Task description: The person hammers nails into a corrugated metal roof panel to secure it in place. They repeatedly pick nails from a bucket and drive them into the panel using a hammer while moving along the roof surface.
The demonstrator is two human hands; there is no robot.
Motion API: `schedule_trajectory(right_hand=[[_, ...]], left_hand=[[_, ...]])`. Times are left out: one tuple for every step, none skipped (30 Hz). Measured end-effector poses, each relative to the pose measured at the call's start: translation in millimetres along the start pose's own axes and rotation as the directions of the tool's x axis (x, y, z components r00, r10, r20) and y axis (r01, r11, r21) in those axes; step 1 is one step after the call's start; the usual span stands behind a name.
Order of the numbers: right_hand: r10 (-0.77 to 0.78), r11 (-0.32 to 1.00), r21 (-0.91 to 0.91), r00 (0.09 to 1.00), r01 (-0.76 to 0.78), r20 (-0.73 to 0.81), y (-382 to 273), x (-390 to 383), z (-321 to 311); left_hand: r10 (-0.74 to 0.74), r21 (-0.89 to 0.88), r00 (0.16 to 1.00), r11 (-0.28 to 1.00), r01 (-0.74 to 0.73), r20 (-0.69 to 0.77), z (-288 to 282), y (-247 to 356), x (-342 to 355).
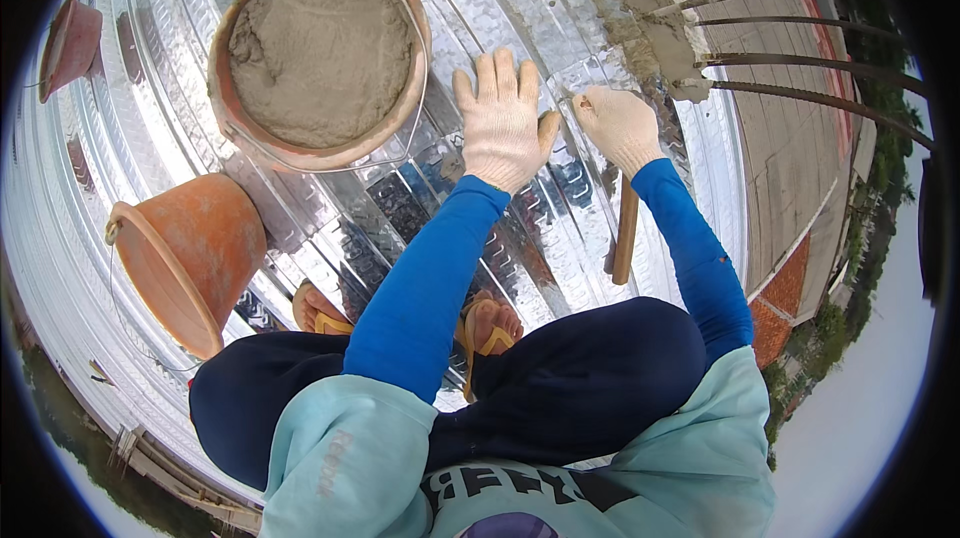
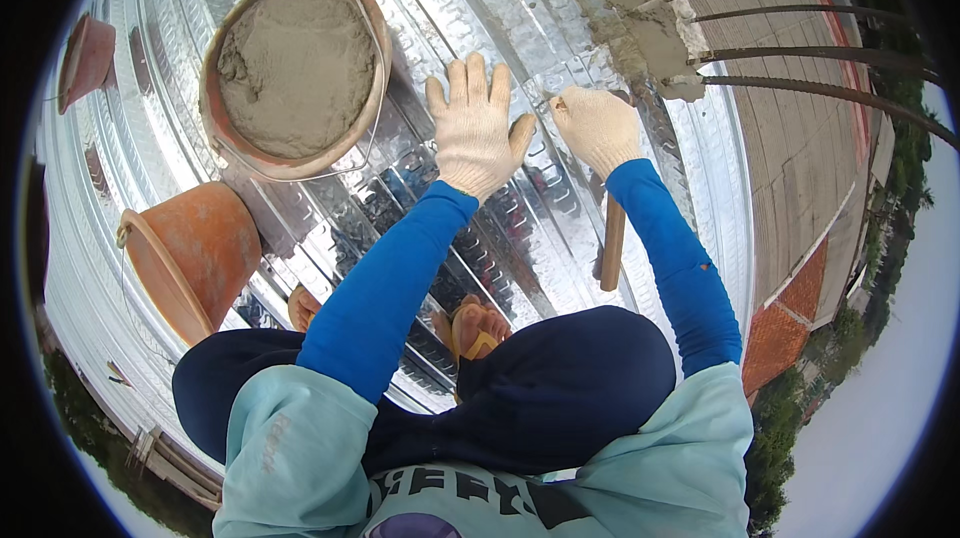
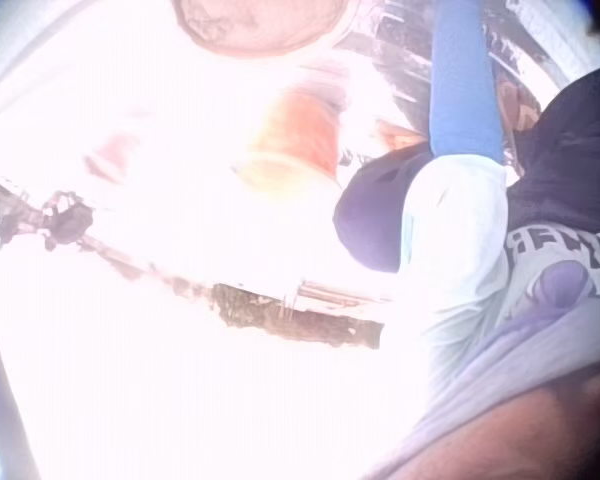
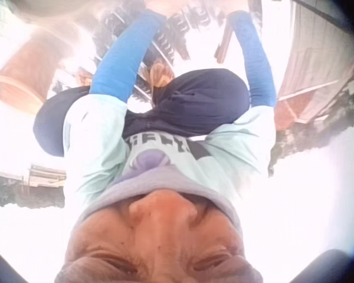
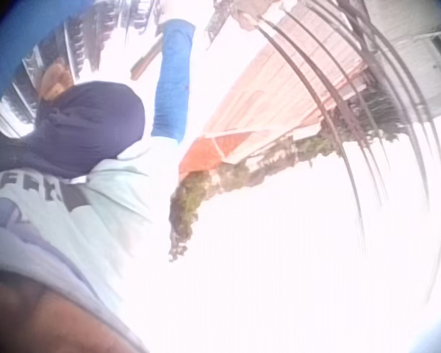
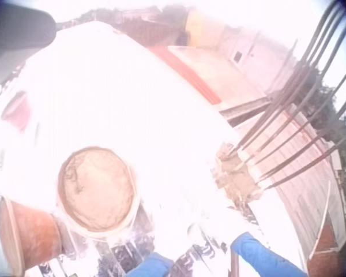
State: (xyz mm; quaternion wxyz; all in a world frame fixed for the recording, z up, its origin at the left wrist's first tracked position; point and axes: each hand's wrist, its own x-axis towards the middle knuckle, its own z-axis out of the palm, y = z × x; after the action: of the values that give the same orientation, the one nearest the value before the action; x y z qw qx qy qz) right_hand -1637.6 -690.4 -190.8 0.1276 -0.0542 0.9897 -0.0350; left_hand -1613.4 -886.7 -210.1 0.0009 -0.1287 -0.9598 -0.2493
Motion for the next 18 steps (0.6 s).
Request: schedule_trajectory(right_hand=[[0.045,0.999,0.016,0.999,-0.046,0.021,0.0,-1.3,0.8],[0.033,0.999,-0.019,0.999,-0.032,0.035,2.6,6.9,-0.6],[0.021,0.998,-0.054,0.998,-0.019,0.051,6.7,19.6,-3.4],[0.022,0.996,-0.089,0.997,-0.015,0.08,7.4,21.4,-8.0],[-0.003,0.996,-0.083,0.993,0.012,0.117,1.3,21.7,-13.0],[-0.003,0.998,-0.059,0.996,0.008,0.084,-1.7,12.4,-8.3],[-0.015,0.999,-0.038,0.999,0.016,0.035,-5.9,4.7,-4.3],[-0.023,0.999,-0.023,1.0,0.022,-0.018,-6.9,0.0,-2.4],[0.015,1.0,0.003,1.0,-0.015,-0.025,-6.2,-1.9,-3.2],[0.01,1.0,-0.021,1.0,-0.01,-0.009,0.7,10.6,-4.1],[0.017,0.999,-0.04,0.999,-0.015,0.032,9.8,15.5,-1.6],[0.024,0.998,-0.059,0.997,-0.02,0.073,16.6,15.1,2.6],[0.03,0.999,-0.037,0.998,-0.028,0.052,12.1,11.0,3.1],[0.037,0.999,-0.015,0.999,-0.036,0.031,5.7,3.5,5.2],[0.044,0.999,0.007,0.999,-0.044,0.01,-1.2,-4.3,6.8],[0.046,0.999,0.023,0.999,-0.046,-0.022,-4.3,-3.1,4.6],[0.035,0.999,0.008,0.999,-0.035,-0.004,-0.8,-0.4,2.8],[0.015,1.0,-0.009,1.0,-0.015,-0.014,1.0,10.2,-1.4]], left_hand=[[0.008,-0.006,1.0,1.0,-0.008,-0.015,0.5,1.6,-1.1],[0.016,-0.012,0.999,1.0,-0.016,-0.03,1.8,2.9,0.1],[0.035,-0.002,0.998,0.999,-0.035,-0.052,4.1,4.7,4.0],[0.024,0.005,0.999,1.0,-0.024,-0.029,3.5,4.7,2.7],[0.014,0.013,1.0,1.0,-0.014,-0.007,2.6,2.1,3.0],[0.004,0.022,1.0,1.0,-0.005,0.014,1.6,-0.2,0.8],[-0.011,0.026,1.0,1.0,0.011,0.024,-1.6,-4.5,0.2],[-0.003,0.015,1.0,1.0,0.003,0.013,-1.3,-3.0,0.7],[0.005,0.005,1.0,1.0,-0.005,0.002,-0.8,0.0,-0.8],[0.013,0.0,1.0,1.0,-0.013,-0.009,1.0,1.8,2.9],[0.014,-0.016,1.0,1.0,-0.014,0.011,1.4,7.2,0.6],[0.017,0.001,1.0,1.0,-0.017,-0.002,4.4,7.5,-0.8],[0.02,0.023,0.999,1.0,-0.02,-0.028,2.4,3.8,3.4],[0.025,0.045,0.998,0.999,-0.023,-0.054,-0.3,1.1,4.6],[-0.017,0.025,0.999,1.0,0.016,0.04,-4.1,0.1,0.9],[0.002,0.025,1.0,1.0,-0.002,-0.008,-1.5,0.5,0.5],[0.021,0.027,0.998,0.999,-0.02,-0.056,3.9,1.3,-0.4],[0.04,0.031,0.994,0.999,-0.037,-0.104,7.8,0.3,0.8]])
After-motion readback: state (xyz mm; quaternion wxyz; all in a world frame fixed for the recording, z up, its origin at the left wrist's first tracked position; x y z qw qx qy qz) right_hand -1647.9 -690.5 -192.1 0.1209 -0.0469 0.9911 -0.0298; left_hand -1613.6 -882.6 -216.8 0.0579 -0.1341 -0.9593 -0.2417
